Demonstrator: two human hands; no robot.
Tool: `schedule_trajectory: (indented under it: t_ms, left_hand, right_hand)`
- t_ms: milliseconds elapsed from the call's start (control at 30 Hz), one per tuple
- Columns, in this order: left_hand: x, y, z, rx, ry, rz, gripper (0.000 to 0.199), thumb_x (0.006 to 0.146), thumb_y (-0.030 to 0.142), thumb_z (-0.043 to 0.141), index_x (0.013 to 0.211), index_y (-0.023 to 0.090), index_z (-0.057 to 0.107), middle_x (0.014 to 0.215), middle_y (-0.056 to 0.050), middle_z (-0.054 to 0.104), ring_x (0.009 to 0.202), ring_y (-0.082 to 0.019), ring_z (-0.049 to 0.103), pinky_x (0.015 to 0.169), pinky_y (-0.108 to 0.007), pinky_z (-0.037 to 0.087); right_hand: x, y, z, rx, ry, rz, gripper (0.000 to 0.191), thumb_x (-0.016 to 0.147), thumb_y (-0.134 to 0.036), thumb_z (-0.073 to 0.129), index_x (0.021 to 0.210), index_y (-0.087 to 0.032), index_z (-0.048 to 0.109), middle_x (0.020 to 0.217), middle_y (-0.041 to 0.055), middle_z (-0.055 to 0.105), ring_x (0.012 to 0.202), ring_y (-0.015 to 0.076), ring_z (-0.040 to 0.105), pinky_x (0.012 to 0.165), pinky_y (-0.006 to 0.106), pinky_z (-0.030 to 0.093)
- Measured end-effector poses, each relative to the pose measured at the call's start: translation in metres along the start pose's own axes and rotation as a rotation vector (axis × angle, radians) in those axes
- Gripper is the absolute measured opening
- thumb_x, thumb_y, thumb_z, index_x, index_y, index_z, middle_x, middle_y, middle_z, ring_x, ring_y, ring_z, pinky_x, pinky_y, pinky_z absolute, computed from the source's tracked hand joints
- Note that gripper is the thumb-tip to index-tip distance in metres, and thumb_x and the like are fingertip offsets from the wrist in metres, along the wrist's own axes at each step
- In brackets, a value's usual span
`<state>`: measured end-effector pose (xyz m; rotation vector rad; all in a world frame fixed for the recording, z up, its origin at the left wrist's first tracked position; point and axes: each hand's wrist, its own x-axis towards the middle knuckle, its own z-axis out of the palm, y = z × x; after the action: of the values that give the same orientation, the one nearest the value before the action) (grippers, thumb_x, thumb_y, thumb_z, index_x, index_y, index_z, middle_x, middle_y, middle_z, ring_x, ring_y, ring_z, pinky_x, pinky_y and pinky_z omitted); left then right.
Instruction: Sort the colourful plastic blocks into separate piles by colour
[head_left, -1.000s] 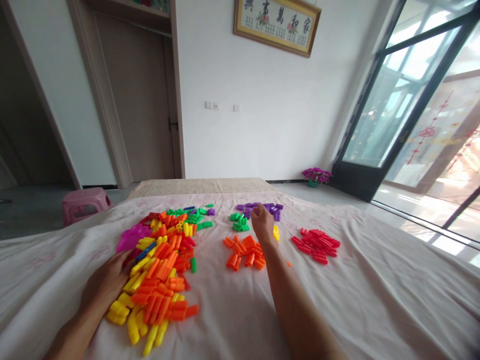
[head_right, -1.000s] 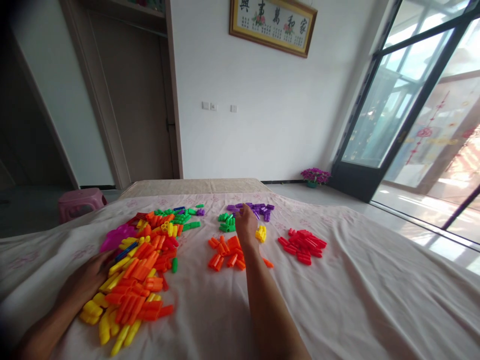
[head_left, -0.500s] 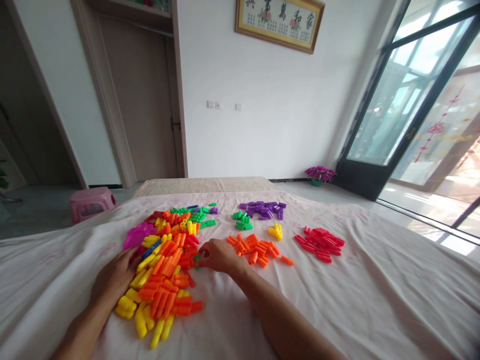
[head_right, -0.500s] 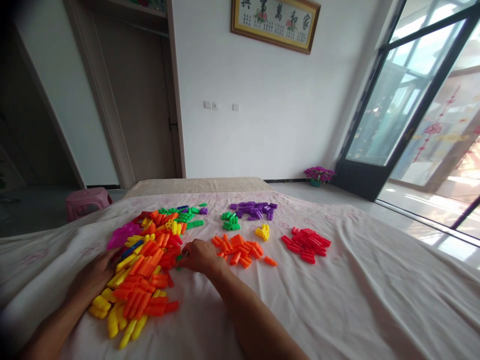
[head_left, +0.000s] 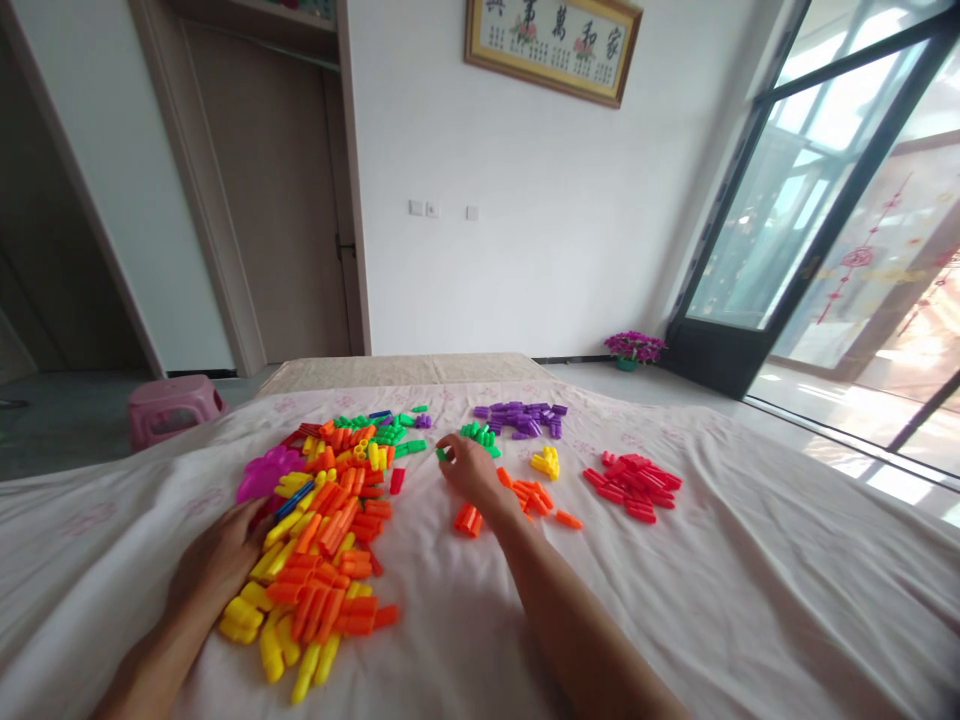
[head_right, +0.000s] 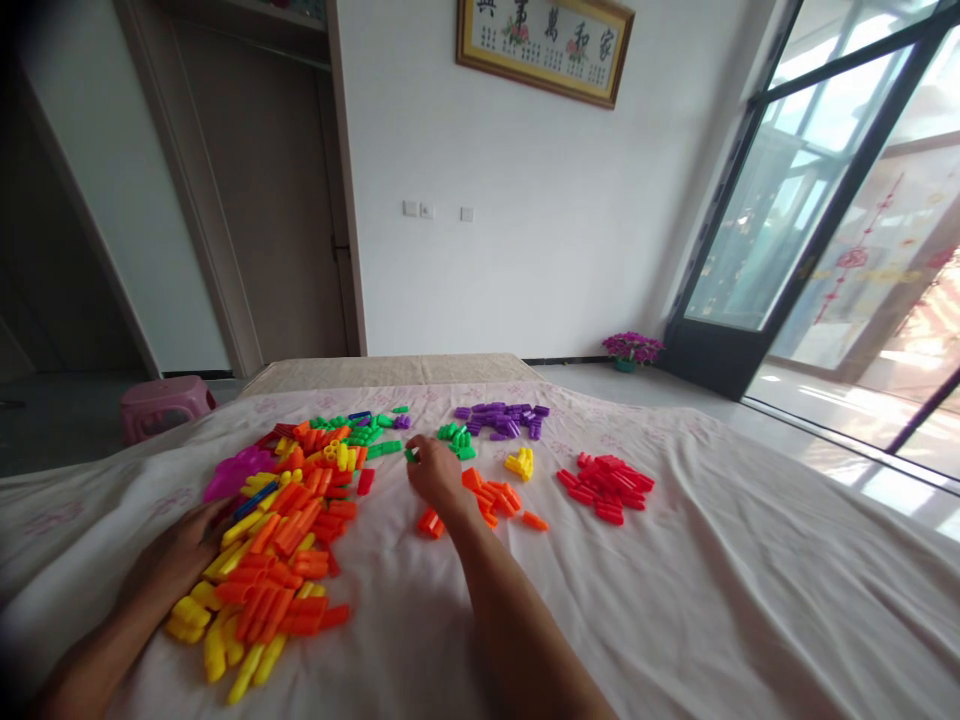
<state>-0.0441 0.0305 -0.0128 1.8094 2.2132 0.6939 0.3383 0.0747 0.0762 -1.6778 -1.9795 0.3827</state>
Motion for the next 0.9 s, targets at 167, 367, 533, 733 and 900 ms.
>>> schedule_trajectory:
  t_ms: [167,367,533,733,900]
  left_hand:
    - [0.000,-0.003,0.001,0.003,-0.007,0.007,0.066,0.101,0.051,0.029,0.147,0.012,0.057,0.152,-0.017,0.060,0.137,-0.033,0.057,0.113,-0.044,0.042]
    - [0.001,-0.007,0.004,0.028,0.020,0.009,0.065,0.102,0.052,0.028,0.146,0.015,0.058,0.151,-0.016,0.061,0.136,-0.031,0.059,0.112,-0.041,0.044]
    - [0.002,-0.007,0.004,0.009,0.019,0.011,0.066,0.102,0.053,0.029,0.147,0.013,0.057,0.152,-0.016,0.060,0.138,-0.030,0.057,0.115,-0.040,0.042]
    - [0.000,-0.001,0.002,-0.001,0.039,-0.012,0.066,0.099,0.053,0.033,0.145,0.014,0.060,0.152,-0.016,0.061,0.136,-0.032,0.059,0.112,-0.041,0.045]
    - [-0.002,0.004,-0.001,0.022,0.042,0.009,0.064,0.100,0.050,0.032,0.144,0.013,0.060,0.149,-0.017,0.063,0.133,-0.033,0.061,0.111,-0.044,0.046]
  right_hand:
    - [0.013,0.037,-0.022,-0.131,0.096,0.160,0.048,0.091,-0.010,0.053,0.135,-0.024,0.067,0.127,0.0105,0.071,0.114,0.0235,0.067,0.090,0.030,0.047]
    - [0.011,0.025,-0.007,-0.051,0.126,0.038,0.045,0.094,-0.011,0.050,0.134,-0.021,0.067,0.129,0.0097,0.070,0.115,0.0206,0.067,0.094,0.028,0.048]
    - [-0.003,-0.007,0.035,-0.027,-0.057,-0.271,0.047,0.092,-0.012,0.055,0.137,-0.020,0.065,0.137,0.0087,0.068,0.128,0.0225,0.060,0.109,0.032,0.043]
    - [-0.010,-0.022,0.063,-0.090,-0.181,-0.438,0.051,0.095,-0.019,0.060,0.146,-0.022,0.054,0.152,0.0085,0.057,0.140,0.0234,0.050,0.114,0.037,0.041]
    - [-0.013,-0.029,0.063,-0.206,-0.083,-0.339,0.028,0.100,-0.038,0.057,0.117,-0.020,0.071,0.119,0.0111,0.069,0.116,0.0270,0.060,0.099,0.040,0.049]
